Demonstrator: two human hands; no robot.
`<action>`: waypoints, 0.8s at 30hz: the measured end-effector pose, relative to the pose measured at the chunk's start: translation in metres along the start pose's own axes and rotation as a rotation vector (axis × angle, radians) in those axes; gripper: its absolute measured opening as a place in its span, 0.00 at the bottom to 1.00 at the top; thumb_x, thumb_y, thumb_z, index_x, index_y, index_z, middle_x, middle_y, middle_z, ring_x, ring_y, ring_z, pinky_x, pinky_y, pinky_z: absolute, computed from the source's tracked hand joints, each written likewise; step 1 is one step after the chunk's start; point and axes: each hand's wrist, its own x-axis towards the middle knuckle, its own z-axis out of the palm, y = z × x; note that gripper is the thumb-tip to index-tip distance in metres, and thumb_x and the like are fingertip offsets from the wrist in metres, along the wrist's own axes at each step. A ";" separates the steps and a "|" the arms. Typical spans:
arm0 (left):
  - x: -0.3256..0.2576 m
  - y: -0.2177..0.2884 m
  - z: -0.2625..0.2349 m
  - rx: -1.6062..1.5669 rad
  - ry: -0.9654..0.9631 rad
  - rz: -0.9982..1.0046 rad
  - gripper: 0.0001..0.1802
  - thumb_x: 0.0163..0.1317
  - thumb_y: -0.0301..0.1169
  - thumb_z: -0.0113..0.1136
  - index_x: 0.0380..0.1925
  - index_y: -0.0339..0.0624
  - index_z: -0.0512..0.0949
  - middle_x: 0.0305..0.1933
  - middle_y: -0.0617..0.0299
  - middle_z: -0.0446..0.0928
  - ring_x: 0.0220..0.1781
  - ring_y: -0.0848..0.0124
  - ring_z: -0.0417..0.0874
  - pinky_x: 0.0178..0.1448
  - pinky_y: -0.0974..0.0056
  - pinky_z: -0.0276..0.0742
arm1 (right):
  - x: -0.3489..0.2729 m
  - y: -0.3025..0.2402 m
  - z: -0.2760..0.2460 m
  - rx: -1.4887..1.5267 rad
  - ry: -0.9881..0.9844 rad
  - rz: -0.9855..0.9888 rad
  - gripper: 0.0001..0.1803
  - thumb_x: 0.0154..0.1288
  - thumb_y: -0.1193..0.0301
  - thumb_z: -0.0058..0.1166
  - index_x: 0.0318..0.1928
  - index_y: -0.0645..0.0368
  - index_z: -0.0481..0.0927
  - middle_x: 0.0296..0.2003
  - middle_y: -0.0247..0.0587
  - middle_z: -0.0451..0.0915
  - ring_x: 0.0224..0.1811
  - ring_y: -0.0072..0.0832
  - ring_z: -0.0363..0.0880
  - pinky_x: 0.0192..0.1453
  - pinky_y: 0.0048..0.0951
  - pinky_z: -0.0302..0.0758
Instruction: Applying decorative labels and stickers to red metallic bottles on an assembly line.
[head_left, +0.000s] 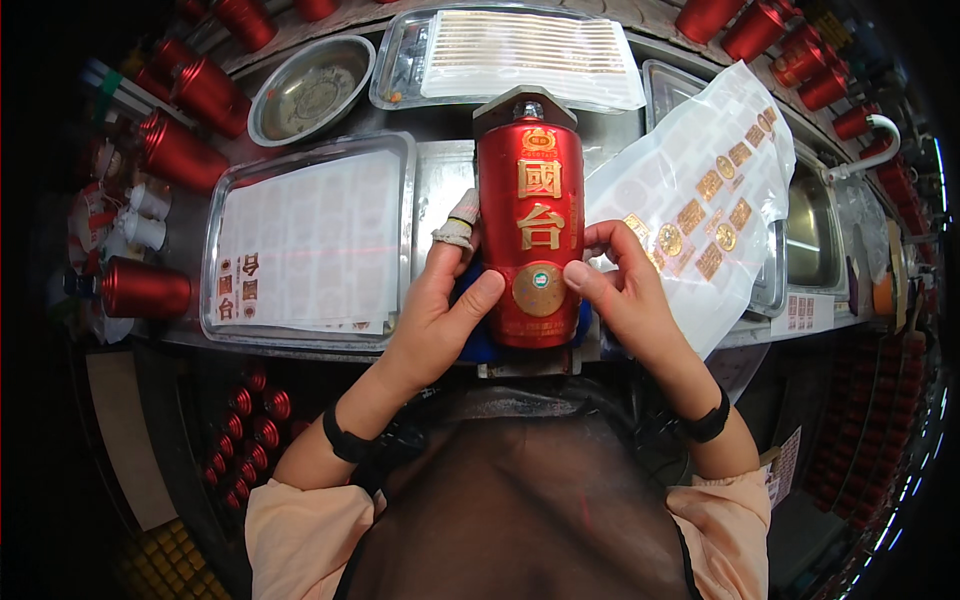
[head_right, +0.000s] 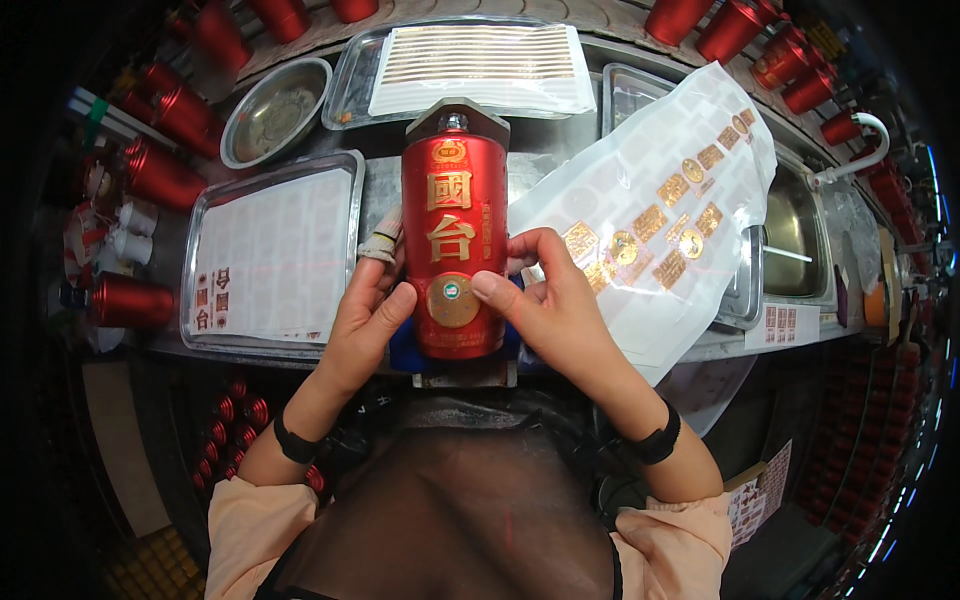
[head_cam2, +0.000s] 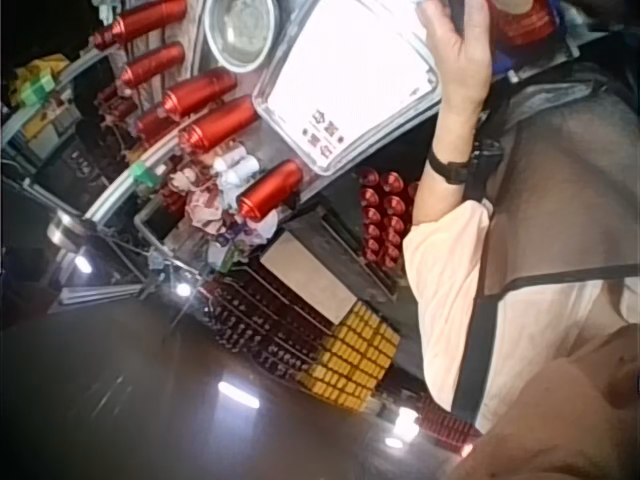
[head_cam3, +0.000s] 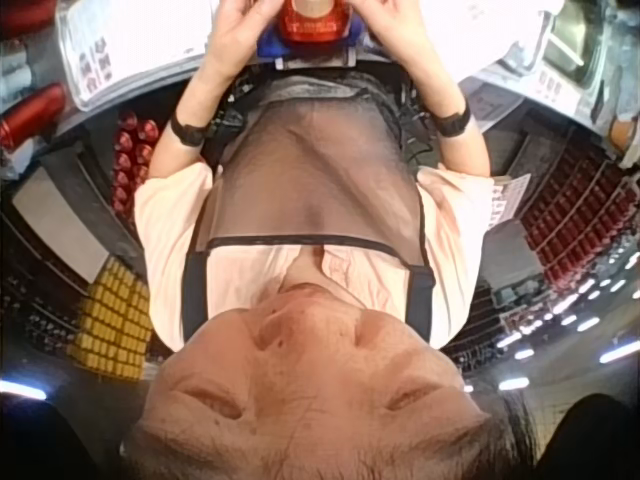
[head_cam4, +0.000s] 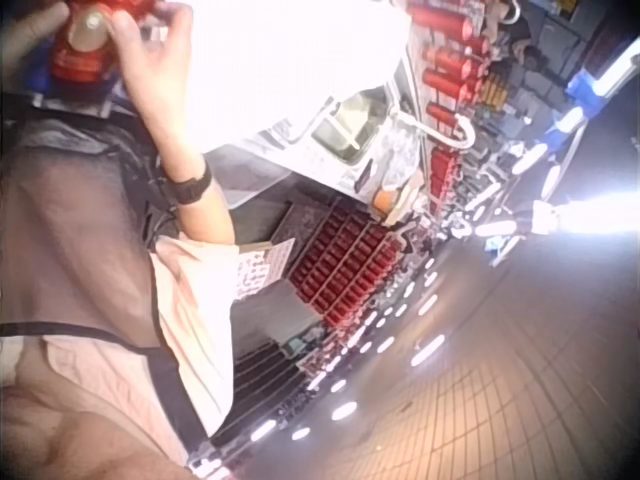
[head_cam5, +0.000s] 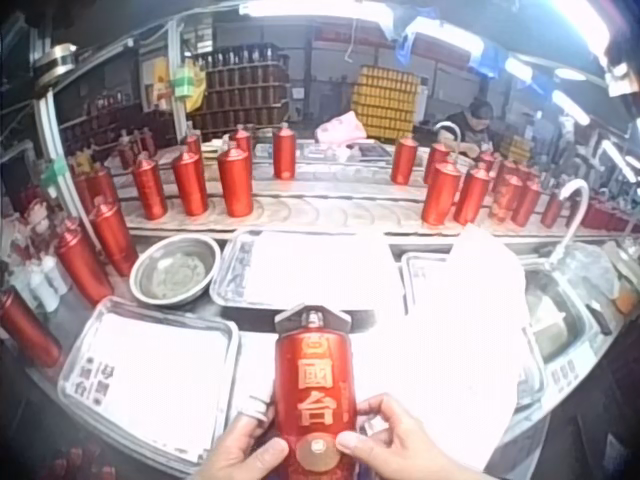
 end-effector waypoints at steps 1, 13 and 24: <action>0.000 0.002 0.002 -0.001 0.000 -0.001 0.41 0.72 0.33 0.55 0.76 0.32 0.44 0.78 0.48 0.52 0.80 0.61 0.53 0.79 0.59 0.48 | 0.000 -0.001 0.004 -0.001 0.000 0.001 0.26 0.64 0.62 0.67 0.52 0.62 0.69 0.41 0.34 0.73 0.28 0.09 0.72 0.28 0.14 0.69; 0.002 0.005 0.009 0.052 0.055 0.033 0.41 0.70 0.33 0.59 0.75 0.31 0.49 0.75 0.49 0.57 0.77 0.62 0.59 0.77 0.59 0.53 | 0.001 0.001 0.008 -0.012 0.048 -0.003 0.29 0.60 0.60 0.71 0.49 0.62 0.66 0.34 0.32 0.73 0.22 0.08 0.66 0.21 0.16 0.64; 0.001 0.006 0.006 -0.007 0.024 0.001 0.42 0.70 0.32 0.59 0.76 0.32 0.47 0.75 0.49 0.56 0.77 0.61 0.58 0.78 0.59 0.53 | 0.001 0.007 -0.008 0.144 -0.099 -0.006 0.21 0.71 0.69 0.59 0.56 0.62 0.66 0.49 0.38 0.70 0.35 0.12 0.78 0.37 0.15 0.74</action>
